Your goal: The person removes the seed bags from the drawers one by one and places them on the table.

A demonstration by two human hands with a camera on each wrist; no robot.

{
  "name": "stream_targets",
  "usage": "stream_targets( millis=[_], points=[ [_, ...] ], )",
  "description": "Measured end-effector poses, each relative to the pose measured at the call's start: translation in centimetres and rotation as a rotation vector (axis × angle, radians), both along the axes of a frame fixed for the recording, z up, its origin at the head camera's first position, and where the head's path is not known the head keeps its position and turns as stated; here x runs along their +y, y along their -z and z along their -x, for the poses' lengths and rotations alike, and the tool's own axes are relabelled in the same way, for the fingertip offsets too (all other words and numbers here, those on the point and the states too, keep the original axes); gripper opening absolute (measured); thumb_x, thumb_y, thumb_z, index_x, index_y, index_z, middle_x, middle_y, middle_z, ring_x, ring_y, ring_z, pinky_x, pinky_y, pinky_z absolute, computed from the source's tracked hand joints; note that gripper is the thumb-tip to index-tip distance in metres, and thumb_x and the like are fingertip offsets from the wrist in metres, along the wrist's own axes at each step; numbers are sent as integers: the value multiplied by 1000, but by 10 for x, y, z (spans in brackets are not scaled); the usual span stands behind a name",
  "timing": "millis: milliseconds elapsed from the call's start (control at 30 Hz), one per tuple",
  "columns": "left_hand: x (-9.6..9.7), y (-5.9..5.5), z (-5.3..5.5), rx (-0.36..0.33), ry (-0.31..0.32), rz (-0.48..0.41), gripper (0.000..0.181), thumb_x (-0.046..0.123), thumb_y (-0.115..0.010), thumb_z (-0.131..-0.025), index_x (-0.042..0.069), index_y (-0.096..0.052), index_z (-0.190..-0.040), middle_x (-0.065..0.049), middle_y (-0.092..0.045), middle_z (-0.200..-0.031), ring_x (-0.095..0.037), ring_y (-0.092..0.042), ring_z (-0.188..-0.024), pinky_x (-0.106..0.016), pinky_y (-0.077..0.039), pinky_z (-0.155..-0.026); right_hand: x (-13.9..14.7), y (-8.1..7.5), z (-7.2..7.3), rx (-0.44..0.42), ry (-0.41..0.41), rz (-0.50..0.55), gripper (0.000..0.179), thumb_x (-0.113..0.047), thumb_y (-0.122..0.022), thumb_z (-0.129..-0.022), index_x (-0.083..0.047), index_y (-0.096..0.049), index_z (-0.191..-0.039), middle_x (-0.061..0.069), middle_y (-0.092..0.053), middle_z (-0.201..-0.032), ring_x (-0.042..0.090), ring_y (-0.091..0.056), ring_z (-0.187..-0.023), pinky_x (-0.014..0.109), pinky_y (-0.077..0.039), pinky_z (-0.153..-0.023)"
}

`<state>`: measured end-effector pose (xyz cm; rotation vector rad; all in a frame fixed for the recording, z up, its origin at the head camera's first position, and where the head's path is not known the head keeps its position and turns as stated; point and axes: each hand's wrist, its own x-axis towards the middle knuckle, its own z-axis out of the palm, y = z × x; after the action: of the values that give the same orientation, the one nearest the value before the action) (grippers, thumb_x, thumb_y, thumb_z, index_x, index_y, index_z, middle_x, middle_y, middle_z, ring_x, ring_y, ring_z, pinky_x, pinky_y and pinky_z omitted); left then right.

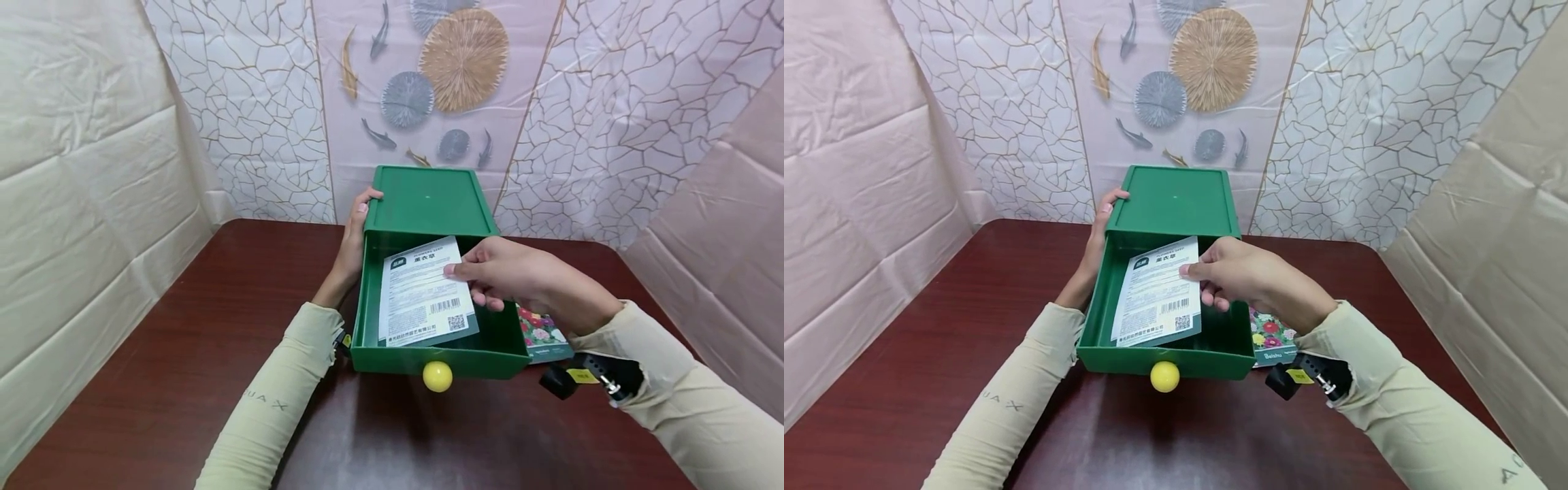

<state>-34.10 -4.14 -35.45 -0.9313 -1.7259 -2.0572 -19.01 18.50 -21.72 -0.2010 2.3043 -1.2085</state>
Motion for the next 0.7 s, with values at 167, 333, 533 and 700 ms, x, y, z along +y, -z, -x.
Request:
stream_targets(
  millis=[167,333,533,700],
  points=[
    [0,1,0,7,7,-6,49,30,-23,-112,0,-44,-144,-15,-29,-167,-29,-34,-147,-47,-26,-120,6,0,-1,-39,35,94,40,-27,-54,-112,8,-62,-129,1,-67,-73,6,-43,-49,17,-34,-50],
    [0,1,1,6,4,-4,48,31,-24,-112,4,-46,-144,-14,-30,-167,-29,-34,-146,-47,-26,-119,13,-1,-3,-72,72,159,42,-28,-56,-111,8,-62,-131,2,-74,-82,4,-44,-49,14,-32,-49],
    [-1,0,-2,4,-9,11,51,29,-22,-112,-2,-43,-147,-15,-28,-168,-28,-34,-147,-47,-26,-119,20,0,-7,-97,112,202,43,-31,-57,-111,7,-63,-132,3,-78,-88,3,-47,-47,12,-32,-47],
    [0,-1,-3,-4,-14,17,49,27,-21,-113,-2,-43,-146,-14,-26,-170,-29,-32,-149,-48,-25,-120,26,0,-11,-124,127,196,45,-34,-57,-110,5,-62,-131,-3,-70,-71,4,-45,-44,16,-33,-43]
  ],
)
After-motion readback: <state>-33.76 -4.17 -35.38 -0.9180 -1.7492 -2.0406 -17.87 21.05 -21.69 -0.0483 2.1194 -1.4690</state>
